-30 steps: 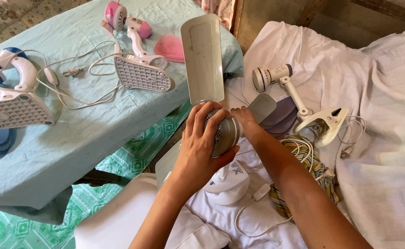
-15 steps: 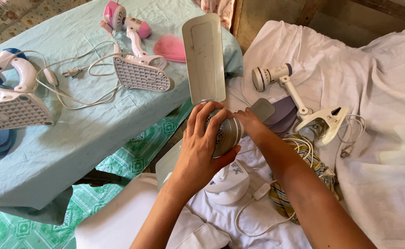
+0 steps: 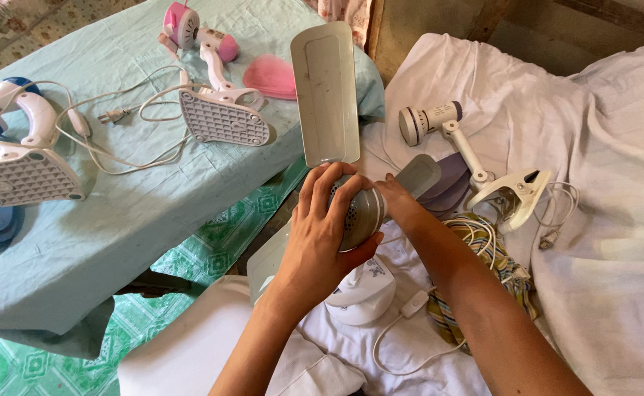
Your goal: The person assembles a small electric fan by attaching three fan blades to the central hub and securing them. They then place the assembled fan unit onto its base and handle a purple plastic cover.
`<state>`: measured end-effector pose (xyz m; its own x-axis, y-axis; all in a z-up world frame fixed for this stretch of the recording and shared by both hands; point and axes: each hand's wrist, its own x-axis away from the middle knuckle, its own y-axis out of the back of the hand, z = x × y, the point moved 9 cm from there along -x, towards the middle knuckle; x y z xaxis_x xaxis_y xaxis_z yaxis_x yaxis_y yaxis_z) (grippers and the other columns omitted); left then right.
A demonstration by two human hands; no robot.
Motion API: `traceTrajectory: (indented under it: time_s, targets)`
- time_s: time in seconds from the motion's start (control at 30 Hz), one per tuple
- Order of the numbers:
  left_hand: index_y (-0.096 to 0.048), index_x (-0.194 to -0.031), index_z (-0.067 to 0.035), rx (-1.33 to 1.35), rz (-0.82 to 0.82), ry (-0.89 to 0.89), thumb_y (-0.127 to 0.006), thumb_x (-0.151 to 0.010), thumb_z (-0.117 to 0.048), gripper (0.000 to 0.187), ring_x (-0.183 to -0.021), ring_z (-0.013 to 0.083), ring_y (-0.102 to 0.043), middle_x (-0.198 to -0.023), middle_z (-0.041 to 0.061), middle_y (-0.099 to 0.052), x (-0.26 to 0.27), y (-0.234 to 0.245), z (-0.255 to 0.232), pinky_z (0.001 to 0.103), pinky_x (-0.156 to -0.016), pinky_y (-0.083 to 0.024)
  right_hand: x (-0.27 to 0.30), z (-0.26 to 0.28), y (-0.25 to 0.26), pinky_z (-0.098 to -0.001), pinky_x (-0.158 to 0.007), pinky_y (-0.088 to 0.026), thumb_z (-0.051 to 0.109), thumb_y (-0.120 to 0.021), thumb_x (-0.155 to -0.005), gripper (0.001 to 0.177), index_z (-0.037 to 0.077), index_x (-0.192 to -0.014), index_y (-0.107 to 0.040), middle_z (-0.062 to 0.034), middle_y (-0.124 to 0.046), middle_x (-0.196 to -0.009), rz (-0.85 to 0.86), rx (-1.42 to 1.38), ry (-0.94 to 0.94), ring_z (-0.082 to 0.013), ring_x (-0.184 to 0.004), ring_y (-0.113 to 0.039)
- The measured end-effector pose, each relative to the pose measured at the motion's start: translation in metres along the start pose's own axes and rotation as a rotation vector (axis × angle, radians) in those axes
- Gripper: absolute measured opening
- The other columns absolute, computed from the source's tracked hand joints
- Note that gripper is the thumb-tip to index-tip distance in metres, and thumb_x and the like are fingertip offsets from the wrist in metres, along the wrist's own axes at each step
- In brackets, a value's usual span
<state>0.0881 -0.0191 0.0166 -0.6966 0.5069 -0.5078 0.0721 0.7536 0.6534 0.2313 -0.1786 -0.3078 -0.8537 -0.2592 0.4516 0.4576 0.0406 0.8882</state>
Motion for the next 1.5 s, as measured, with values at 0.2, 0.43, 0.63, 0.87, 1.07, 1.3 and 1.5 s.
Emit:
traceTrajectory:
  time_s: [0.2, 0.43, 0.63, 0.87, 1.07, 1.3, 1.5]
  targets:
    - [-0.047, -0.141, -0.011, 0.009, 0.001, 0.001, -0.085, -0.077, -0.025, 0.077, -0.145, 0.0410, -0.034, -0.149, 0.015, -0.041, 0.001, -0.001, -0.001, 0.053, -0.115, -0.035, 0.018, -0.002, 0.012, -0.0583, -0.111, -0.032, 0.059, -0.071, -0.079, 0.063, 0.037, -0.137, -0.057, 0.0048, -0.068, -0.131, -0.041, -0.121, -0.043, -0.0151, -0.127, -0.059]
    - [-0.049, -0.140, -0.011, 0.016, -0.022, -0.038, -0.085, -0.077, -0.022, 0.074, -0.143, 0.0407, -0.036, -0.147, 0.014, -0.043, -0.002, 0.000, -0.002, 0.052, -0.118, -0.034, 0.038, -0.037, 0.057, -0.0446, -0.089, -0.058, 0.044, -0.080, -0.078, 0.039, 0.014, -0.102, -0.080, -0.0141, -0.077, -0.103, -0.130, -0.188, -0.115, -0.0306, -0.100, -0.074]
    - [-0.047, -0.140, -0.012, 0.051, -0.012, -0.056, -0.085, -0.071, -0.015, 0.079, -0.143, 0.0407, -0.037, -0.145, 0.014, -0.044, -0.012, 0.000, -0.001, 0.052, -0.118, -0.033, 0.103, -0.063, 0.160, -0.0451, -0.082, -0.056, 0.038, -0.082, -0.080, 0.034, 0.011, -0.101, -0.080, -0.0153, -0.077, -0.095, -0.331, -0.294, -0.128, -0.0313, -0.091, -0.074]
    - [-0.040, -0.146, -0.013, 0.140, 0.115, -0.039, -0.087, -0.052, -0.003, 0.105, -0.141, 0.0425, -0.032, -0.146, 0.016, -0.039, -0.023, -0.014, -0.003, 0.050, -0.119, -0.031, 0.205, -0.037, 0.243, -0.0399, -0.076, -0.056, 0.036, -0.082, -0.078, 0.037, 0.010, -0.104, -0.080, -0.0176, -0.078, -0.091, -0.409, -0.360, -0.079, -0.0290, -0.080, -0.076]
    - [-0.042, -0.146, -0.017, 0.161, 0.091, -0.007, -0.091, -0.052, -0.005, 0.106, -0.138, 0.0425, -0.035, -0.146, 0.013, -0.041, -0.027, -0.017, -0.008, 0.051, -0.117, -0.033, 0.266, -0.005, 0.241, -0.0377, -0.070, -0.056, 0.031, -0.079, -0.079, 0.029, 0.010, -0.099, -0.082, -0.0143, -0.079, -0.084, -0.446, -0.489, -0.034, -0.0217, -0.073, -0.076]
    - [-0.050, -0.138, -0.020, 0.047, -0.013, 0.148, -0.096, -0.046, -0.014, 0.103, -0.115, 0.0421, -0.043, -0.134, 0.012, -0.047, -0.030, -0.012, -0.003, 0.051, -0.102, -0.041, 0.282, 0.003, 0.223, -0.0379, -0.070, -0.055, 0.035, -0.078, -0.082, 0.032, 0.008, -0.098, -0.080, -0.0182, -0.077, -0.078, -0.413, -0.556, -0.207, -0.0260, -0.069, -0.075]
    - [-0.052, -0.136, -0.019, 0.009, -0.012, 0.179, -0.096, -0.046, -0.015, 0.100, -0.116, 0.0424, -0.042, -0.134, 0.014, -0.046, -0.032, -0.020, -0.007, 0.051, -0.099, -0.043, 0.280, 0.002, 0.227, -0.0384, -0.070, -0.057, 0.032, -0.078, -0.081, 0.030, 0.010, -0.101, -0.080, -0.0177, -0.077, -0.081, -0.496, -0.572, -0.145, -0.0276, -0.074, -0.077]
